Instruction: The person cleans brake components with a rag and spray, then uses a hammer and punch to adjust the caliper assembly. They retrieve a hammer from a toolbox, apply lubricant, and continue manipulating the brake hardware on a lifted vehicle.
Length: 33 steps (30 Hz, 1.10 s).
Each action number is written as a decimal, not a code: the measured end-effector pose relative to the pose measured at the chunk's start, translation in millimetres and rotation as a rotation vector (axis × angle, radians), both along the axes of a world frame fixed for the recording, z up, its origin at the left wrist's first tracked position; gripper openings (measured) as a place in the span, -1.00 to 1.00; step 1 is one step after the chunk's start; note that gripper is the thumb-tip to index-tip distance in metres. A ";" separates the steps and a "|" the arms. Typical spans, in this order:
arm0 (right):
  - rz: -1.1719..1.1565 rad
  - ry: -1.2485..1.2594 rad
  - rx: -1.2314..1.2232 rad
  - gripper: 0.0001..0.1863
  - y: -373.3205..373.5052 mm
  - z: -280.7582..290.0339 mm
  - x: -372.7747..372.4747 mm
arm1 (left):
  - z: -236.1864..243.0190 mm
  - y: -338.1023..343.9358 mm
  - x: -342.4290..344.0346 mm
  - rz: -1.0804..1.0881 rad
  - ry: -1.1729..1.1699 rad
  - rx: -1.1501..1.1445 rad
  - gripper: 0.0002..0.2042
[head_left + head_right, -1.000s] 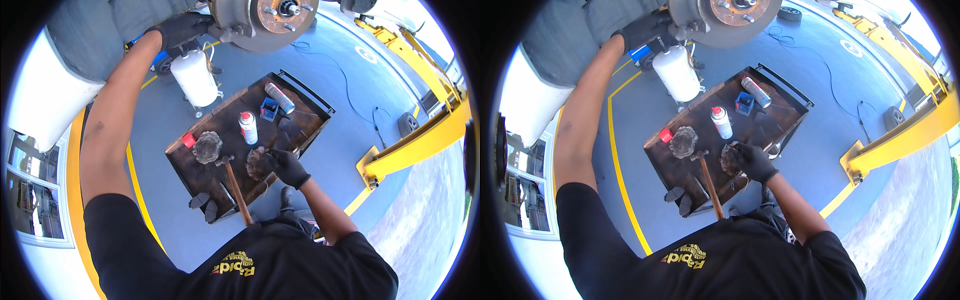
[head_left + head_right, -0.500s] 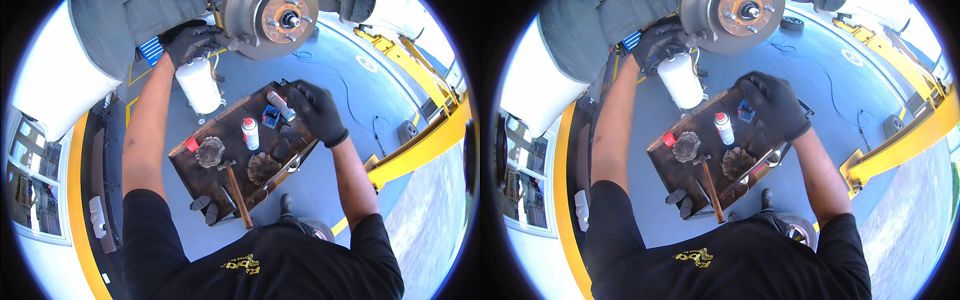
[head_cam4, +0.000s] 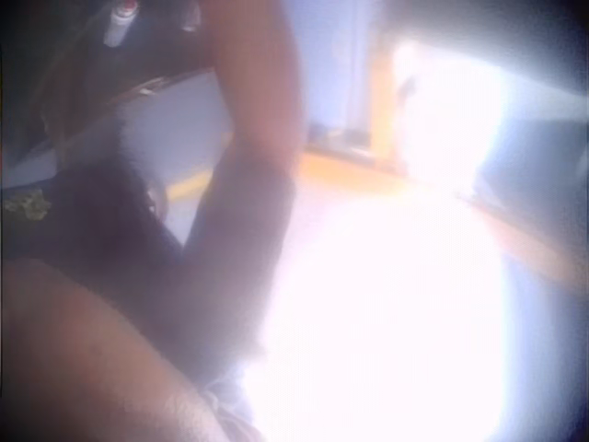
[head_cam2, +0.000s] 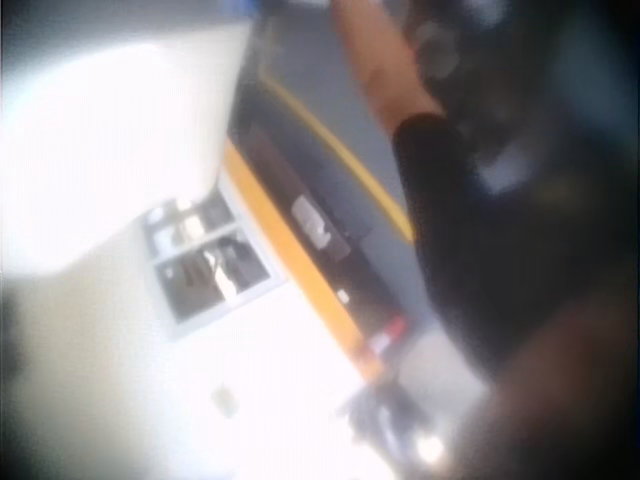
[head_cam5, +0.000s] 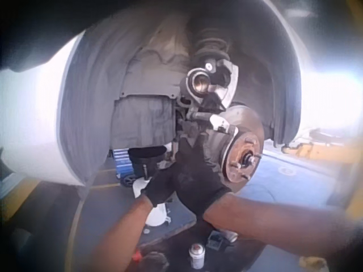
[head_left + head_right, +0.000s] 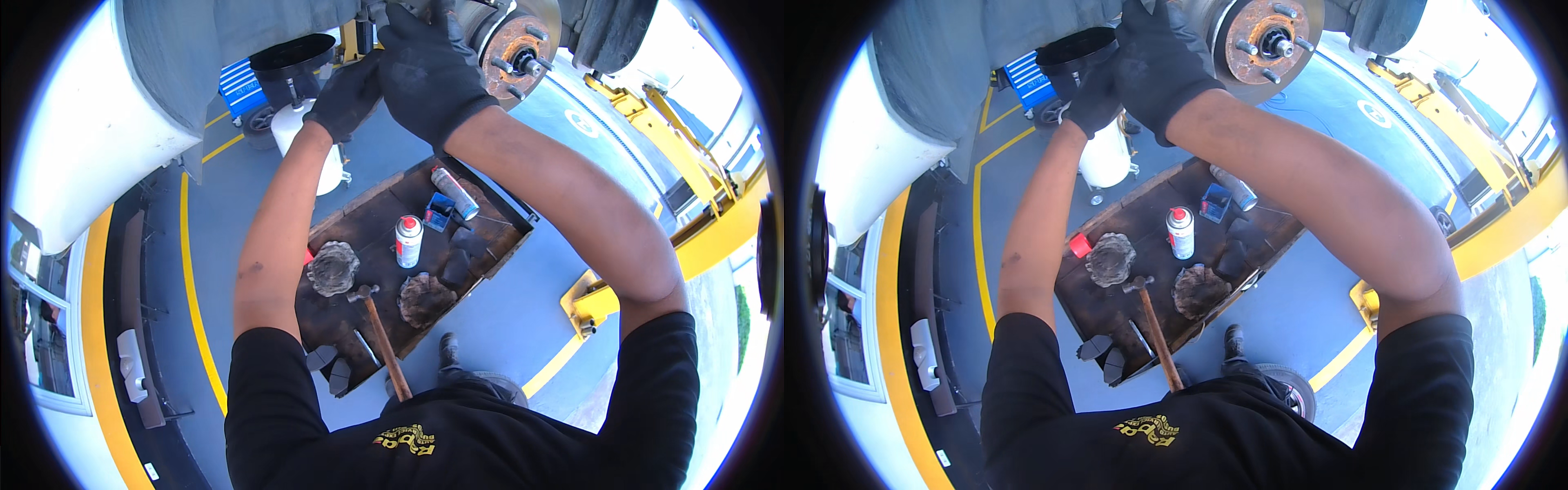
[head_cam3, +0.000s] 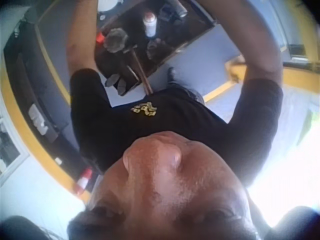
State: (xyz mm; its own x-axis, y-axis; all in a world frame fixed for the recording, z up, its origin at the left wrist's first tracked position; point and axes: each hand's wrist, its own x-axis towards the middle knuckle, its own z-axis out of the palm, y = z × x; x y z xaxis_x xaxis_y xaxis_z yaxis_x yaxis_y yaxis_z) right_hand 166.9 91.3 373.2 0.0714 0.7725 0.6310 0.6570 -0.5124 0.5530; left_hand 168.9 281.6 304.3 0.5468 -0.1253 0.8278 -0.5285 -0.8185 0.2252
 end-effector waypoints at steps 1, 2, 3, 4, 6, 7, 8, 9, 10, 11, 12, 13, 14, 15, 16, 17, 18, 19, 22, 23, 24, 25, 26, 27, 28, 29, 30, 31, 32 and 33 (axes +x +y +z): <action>0.180 0.188 0.197 -0.67 9.3 -9.0 6.5 | -1.4 1.5 3.6 0.007 -0.013 0.036 -0.63; 0.357 0.373 0.401 -0.70 19.9 -17.3 11.9 | -0.5 3.3 7.0 0.017 -0.030 0.081 -0.64; 0.388 0.464 0.471 -0.72 23.6 -20.9 18.8 | 0.8 4.9 8.5 0.028 -0.045 0.124 -0.64; 0.423 0.551 0.545 -0.75 27.1 -23.8 23.5 | 2.8 5.8 9.0 0.012 -0.099 0.141 -0.65; 0.204 0.531 0.429 -0.80 25.1 -22.6 29.7 | 8.0 5.7 6.4 -0.018 -0.202 0.180 -0.66; 0.250 0.354 0.369 -0.81 22.2 -20.5 30.7 | 9.1 4.3 3.2 -0.019 -0.189 0.185 -0.68; 0.301 0.169 0.309 -0.81 14.3 -16.7 30.0 | 11.8 3.5 0.4 -0.016 -0.184 0.194 -0.69; 0.352 -0.012 0.246 -0.82 9.0 -15.0 27.6 | 14.2 2.4 -1.9 -0.016 -0.206 0.199 -0.70; 0.131 -0.078 0.103 -0.84 0.4 -10.8 25.0 | 14.3 0.9 -5.6 0.016 -0.157 0.196 -0.71; 0.191 -0.057 0.106 -0.84 -2.7 -8.3 21.9 | 15.9 0.3 -7.5 0.043 -0.145 0.198 -0.72; 0.248 -0.036 0.111 -0.85 -6.4 -4.9 19.2 | 16.8 -0.5 -8.6 0.057 -0.182 0.202 -0.73; 0.306 -0.013 0.114 -0.85 -7.5 -3.0 16.5 | 17.0 -0.6 -9.5 0.064 -0.137 0.200 -0.73; 0.269 -0.023 0.149 -0.85 -7.5 -1.9 14.0 | 18.6 -0.1 -8.7 0.061 -0.146 0.201 -0.73; 0.272 -0.042 0.150 -0.84 -6.2 -1.8 11.8 | 19.0 0.5 -8.1 0.070 -0.146 0.205 -0.73; 0.276 -0.064 0.151 -0.84 -5.1 -1.1 10.7 | 19.6 1.7 -7.5 0.065 -0.149 0.205 -0.73; 0.280 -0.089 0.152 -0.84 -4.5 -0.6 10.0 | 19.9 2.6 -6.9 0.073 -0.150 0.211 -0.73; 0.290 -0.044 0.147 -0.83 -2.8 -1.5 9.2 | 20.0 3.7 -6.9 0.109 -0.125 0.219 -0.73; 0.297 -0.005 0.146 -0.83 -2.9 -0.8 9.5 | 21.0 4.5 -6.5 0.093 -0.121 0.210 -0.73; 0.296 0.011 0.122 -0.81 -7.0 -0.6 10.9 | 21.5 4.4 -8.0 0.097 -0.033 0.186 -0.72; 0.294 -0.004 0.111 -0.79 -8.1 -0.4 11.5 | 22.4 4.0 -8.4 0.090 -0.018 0.178 -0.72; 0.271 0.038 0.083 -0.78 -10.8 1.3 12.9 | 23.8 3.4 -8.4 0.094 -0.002 0.158 -0.72; 0.254 0.093 0.049 -0.77 -12.3 1.4 13.2 | 23.4 2.7 -9.9 0.117 0.078 0.185 -0.72; 0.239 0.134 0.016 -0.76 -12.3 3.4 14.6 | 25.8 2.5 -9.2 0.152 0.152 0.203 -0.72; 0.226 0.064 0.010 -0.77 -11.5 4.5 16.0 | 28.0 2.5 -7.3 0.177 0.209 0.228 -0.72; 0.212 0.005 0.000 -0.77 -9.0 5.4 16.8 | 29.0 3.7 -6.6 0.152 0.225 0.210 -0.71; 0.202 -0.046 -0.012 -0.78 -6.7 5.6 16.2 | 28.5 4.6 -6.8 0.129 0.250 0.189 -0.71; 0.226 -0.085 0.028 -0.78 -3.8 5.9 14.8 | 27.4 5.3 -7.1 0.110 0.267 0.167 -0.70; 0.253 -0.119 0.068 -0.77 -1.5 6.3 12.0 | 24.2 5.8 -8.7 -0.085 0.287 -0.044 -0.68; 0.278 -0.151 0.109 -0.77 0.0 6.7 7.9 | 19.7 5.8 -10.7 -0.282 0.302 -0.253 -0.67; 0.168 -0.164 0.051 -0.79 1.0 7.7 3.0 | 14.0 5.3 -13.4 -0.424 0.332 -0.484 -0.65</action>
State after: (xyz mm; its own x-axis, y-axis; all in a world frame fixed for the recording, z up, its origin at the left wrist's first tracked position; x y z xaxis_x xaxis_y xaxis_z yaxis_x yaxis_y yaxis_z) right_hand 169.9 92.3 381.0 -0.1623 0.7319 0.6619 0.6390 -0.4332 0.6357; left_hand 155.5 286.9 318.3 0.7646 -0.0436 0.6431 -0.6194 -0.3258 0.7143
